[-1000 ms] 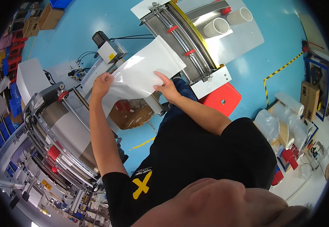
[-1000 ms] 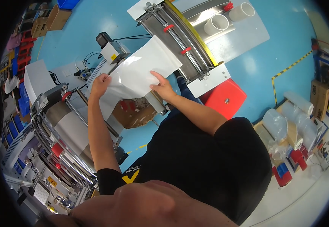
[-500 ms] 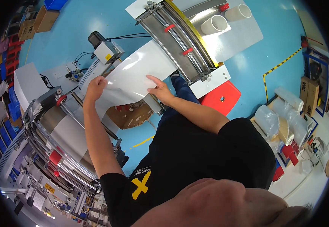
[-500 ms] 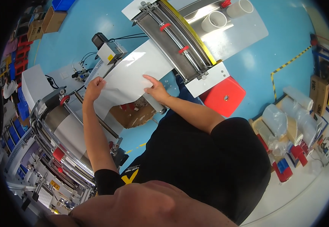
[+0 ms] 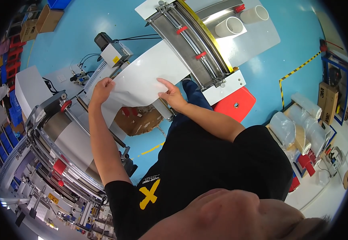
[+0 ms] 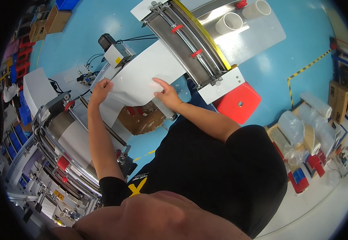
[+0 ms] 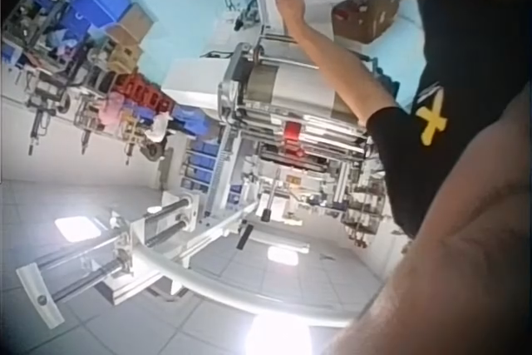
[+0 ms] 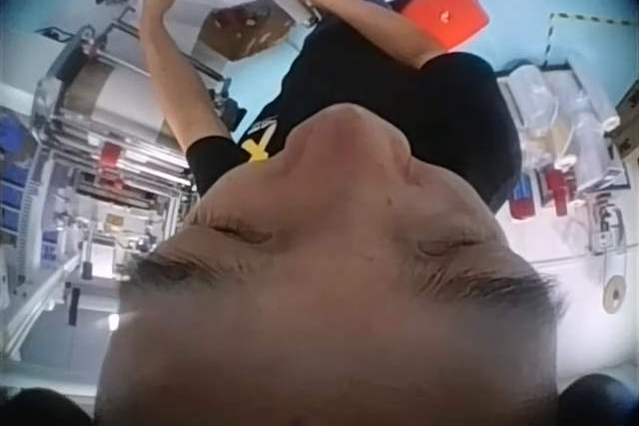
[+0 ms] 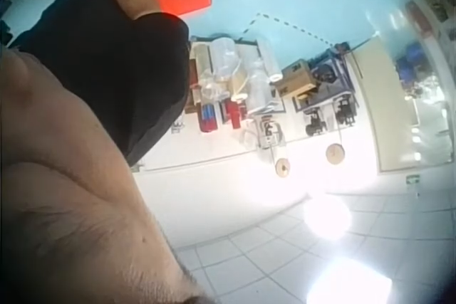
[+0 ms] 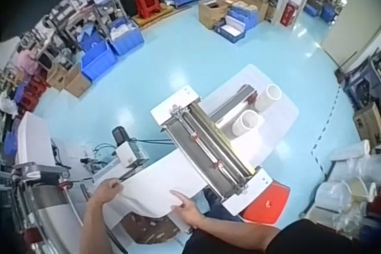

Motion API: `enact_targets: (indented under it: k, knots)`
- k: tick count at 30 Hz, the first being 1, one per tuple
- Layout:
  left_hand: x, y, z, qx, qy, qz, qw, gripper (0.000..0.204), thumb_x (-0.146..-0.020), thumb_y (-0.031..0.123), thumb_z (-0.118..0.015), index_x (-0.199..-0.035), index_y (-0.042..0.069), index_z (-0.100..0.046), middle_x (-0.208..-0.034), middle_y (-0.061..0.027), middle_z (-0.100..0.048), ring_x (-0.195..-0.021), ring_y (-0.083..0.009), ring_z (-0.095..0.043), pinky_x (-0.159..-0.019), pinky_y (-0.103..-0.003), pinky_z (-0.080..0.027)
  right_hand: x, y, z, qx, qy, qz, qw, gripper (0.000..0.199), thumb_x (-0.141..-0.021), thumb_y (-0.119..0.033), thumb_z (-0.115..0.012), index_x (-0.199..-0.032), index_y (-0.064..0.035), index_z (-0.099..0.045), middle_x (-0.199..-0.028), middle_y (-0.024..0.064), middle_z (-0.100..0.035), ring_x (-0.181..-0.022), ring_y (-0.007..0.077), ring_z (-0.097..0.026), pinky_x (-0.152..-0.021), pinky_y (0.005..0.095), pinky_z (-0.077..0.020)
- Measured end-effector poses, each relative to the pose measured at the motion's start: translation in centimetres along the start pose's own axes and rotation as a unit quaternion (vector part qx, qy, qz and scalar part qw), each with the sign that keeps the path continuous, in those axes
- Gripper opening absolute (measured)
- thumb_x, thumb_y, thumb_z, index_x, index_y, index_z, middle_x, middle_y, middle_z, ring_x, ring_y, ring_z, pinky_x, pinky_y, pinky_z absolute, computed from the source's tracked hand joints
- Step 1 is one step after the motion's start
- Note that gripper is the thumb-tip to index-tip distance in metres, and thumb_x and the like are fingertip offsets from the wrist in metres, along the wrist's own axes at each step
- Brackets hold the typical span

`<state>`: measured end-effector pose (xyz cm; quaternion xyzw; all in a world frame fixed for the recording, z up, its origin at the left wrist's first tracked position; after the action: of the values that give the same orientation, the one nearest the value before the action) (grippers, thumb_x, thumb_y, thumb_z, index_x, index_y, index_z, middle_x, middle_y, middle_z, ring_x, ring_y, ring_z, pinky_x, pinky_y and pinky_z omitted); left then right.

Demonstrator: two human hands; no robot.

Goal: Operating industrial machines to load and process label rolls and film materials.

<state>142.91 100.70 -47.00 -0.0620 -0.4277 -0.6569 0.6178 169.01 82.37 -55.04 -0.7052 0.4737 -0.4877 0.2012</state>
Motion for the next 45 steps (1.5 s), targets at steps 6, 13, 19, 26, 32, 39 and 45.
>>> enact_targets:
  k: [6, 13, 19, 26, 32, 39, 45]
  knots:
    - [-1.8, 2.1, -1.7, -0.022, 0.008, -0.023, 0.999, 0.023, -0.092, 0.024, -0.059, -0.092, 0.001, -0.06, -0.073, -0.0073, -0.06, -0.068, -0.0163, -0.054, -0.067, -0.032, -0.045, -0.8, 0.7, 2.5, -0.009, 0.063, 0.002, 0.998, 0.058, -0.084, 0.006, -0.064, -0.139, -0.0097, -0.052, -0.091, -0.0024, -0.063, -0.073, 0.0041, -0.054, -0.069, 0.0192, -0.0457]
    - [-5.9, 5.2, -5.0, -0.022, 0.085, -0.083, 0.993, 0.023, -0.089, 0.025, -0.063, -0.098, 0.004, -0.063, -0.093, -0.0166, -0.068, -0.086, -0.0348, -0.065, -0.076, -0.04, -0.05, -1.9, 0.0, 3.1, -0.115, 0.11, -0.003, 0.987, 0.051, -0.086, 0.002, -0.064, -0.135, -0.0093, -0.055, -0.087, -0.0016, -0.062, -0.071, 0.0056, -0.054, -0.069, 0.0191, -0.0453]
    - [-6.5, 8.5, -9.0, -0.121, 0.232, -0.233, 0.937, 0.035, -0.081, 0.025, -0.072, -0.11, 0.01, -0.062, -0.109, -0.0139, -0.063, -0.105, -0.0354, -0.059, -0.092, -0.048, -0.045, -2.3, 0.2, 3.4, -0.093, 0.127, -0.003, 0.987, 0.047, -0.086, -0.002, -0.067, -0.132, -0.0087, -0.058, -0.088, 0.0, -0.061, -0.077, 0.0057, -0.053, -0.069, 0.0206, -0.0437]
    - [-2.5, 9.0, -14.7, -0.197, 0.209, -0.203, 0.936, 0.052, -0.08, 0.025, -0.071, -0.127, 0.009, -0.056, -0.144, -0.0228, -0.042, -0.132, -0.0421, -0.04, -0.108, -0.054, -0.031, -2.0, 1.4, 3.4, -0.123, 0.069, -0.094, 0.986, 0.041, -0.088, -0.003, -0.064, -0.128, -0.009, -0.06, -0.091, -0.0009, -0.063, -0.077, 0.0069, -0.054, -0.072, 0.0205, -0.0434]
    - [0.1, 9.4, -17.4, -0.184, 0.208, -0.187, 0.942, 0.054, -0.08, 0.024, -0.071, -0.13, 0.008, -0.054, -0.146, -0.0234, -0.038, -0.135, -0.0429, -0.036, -0.109, -0.055, -0.029, -0.2, 0.2, 4.1, -0.077, -0.004, -0.137, 0.988, 0.039, -0.089, -0.007, -0.063, -0.128, -0.0062, -0.058, -0.101, 0.0015, -0.061, -0.085, 0.0089, -0.055, -0.074, 0.0235, -0.0439]
    - [1.4, 10.6, -18.5, -0.12, 0.238, -0.238, 0.934, 0.047, -0.081, 0.022, -0.07, -0.123, 0.005, -0.057, -0.136, -0.0232, -0.049, -0.129, -0.0427, -0.043, -0.108, -0.052, -0.033, 8.3, -3.6, 6.7, -0.001, -0.133, -0.137, 0.982, 0.037, -0.095, -0.012, -0.059, -0.131, -0.0075, -0.053, -0.118, 0.0047, -0.062, -0.095, 0.0108, -0.058, -0.082, 0.0253, -0.0461]
    - [3.0, 12.8, -18.6, -0.045, 0.225, -0.239, 0.943, 0.044, -0.082, 0.02, -0.069, -0.12, 0.001, -0.058, -0.122, -0.0214, -0.06, -0.117, -0.0377, -0.054, -0.102, -0.043, -0.041, 15.1, -10.8, 13.0, 0.047, -0.055, 0.0, 0.997, 0.027, -0.096, -0.014, -0.059, -0.122, -0.0065, -0.059, -0.107, 0.0059, -0.067, -0.094, 0.0128, -0.062, -0.084, 0.0281, -0.0493]
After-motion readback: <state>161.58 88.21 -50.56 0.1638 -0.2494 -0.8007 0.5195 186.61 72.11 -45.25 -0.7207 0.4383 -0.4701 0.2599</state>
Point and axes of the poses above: each hand's wrist, its own x-axis away from the middle knuckle, its own z-axis out of the back of the hand, y = z × x, the point moved 2 cm from there along -x, towards the middle knuckle
